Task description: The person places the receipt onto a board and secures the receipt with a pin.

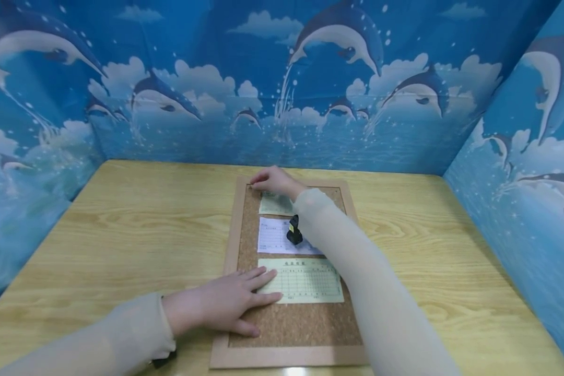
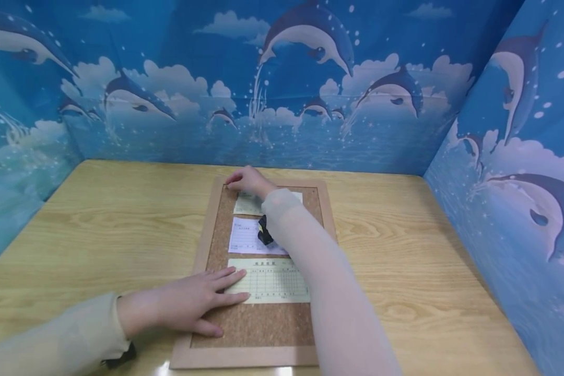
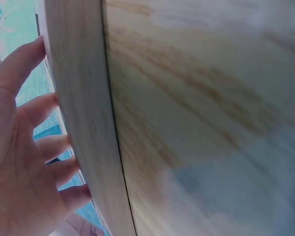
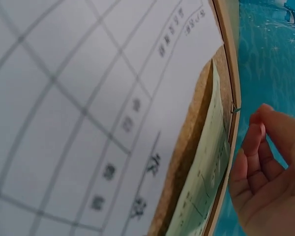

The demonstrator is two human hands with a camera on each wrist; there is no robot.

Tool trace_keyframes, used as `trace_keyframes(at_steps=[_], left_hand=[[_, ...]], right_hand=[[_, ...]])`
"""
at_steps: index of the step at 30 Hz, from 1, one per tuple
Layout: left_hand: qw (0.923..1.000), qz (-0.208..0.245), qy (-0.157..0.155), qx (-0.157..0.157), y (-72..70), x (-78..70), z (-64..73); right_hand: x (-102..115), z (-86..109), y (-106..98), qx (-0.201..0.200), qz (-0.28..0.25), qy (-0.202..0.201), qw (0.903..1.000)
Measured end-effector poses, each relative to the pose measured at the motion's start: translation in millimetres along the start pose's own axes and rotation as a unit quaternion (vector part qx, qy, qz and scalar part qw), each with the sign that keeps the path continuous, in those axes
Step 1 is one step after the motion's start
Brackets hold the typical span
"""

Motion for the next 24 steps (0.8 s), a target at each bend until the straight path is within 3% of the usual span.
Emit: trace_keyframes(at_steps=[7,24], left_hand=[[1.0000,0.001,0.002,0.000,0.1,-0.7,-0.7],[0.9999,0.004,0.010,-0.007,0.5,-0.7,-0.1]], right_hand=[[-6.8,-3.5,1.4,-0.007,0.001,0.029,0.9995],[-1.2,-9.1,15.1,0.010,-0.001,0.023,0.9997]])
Point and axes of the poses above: each hand's wrist, its own z-axis away from the middle knuckle, its own y-axis out of the palm, x = y × z, the point moved 10 cm from there along -z, towards the middle knuckle, and after that the axes turned 13 degrees about -x, right-handed, at the moved point
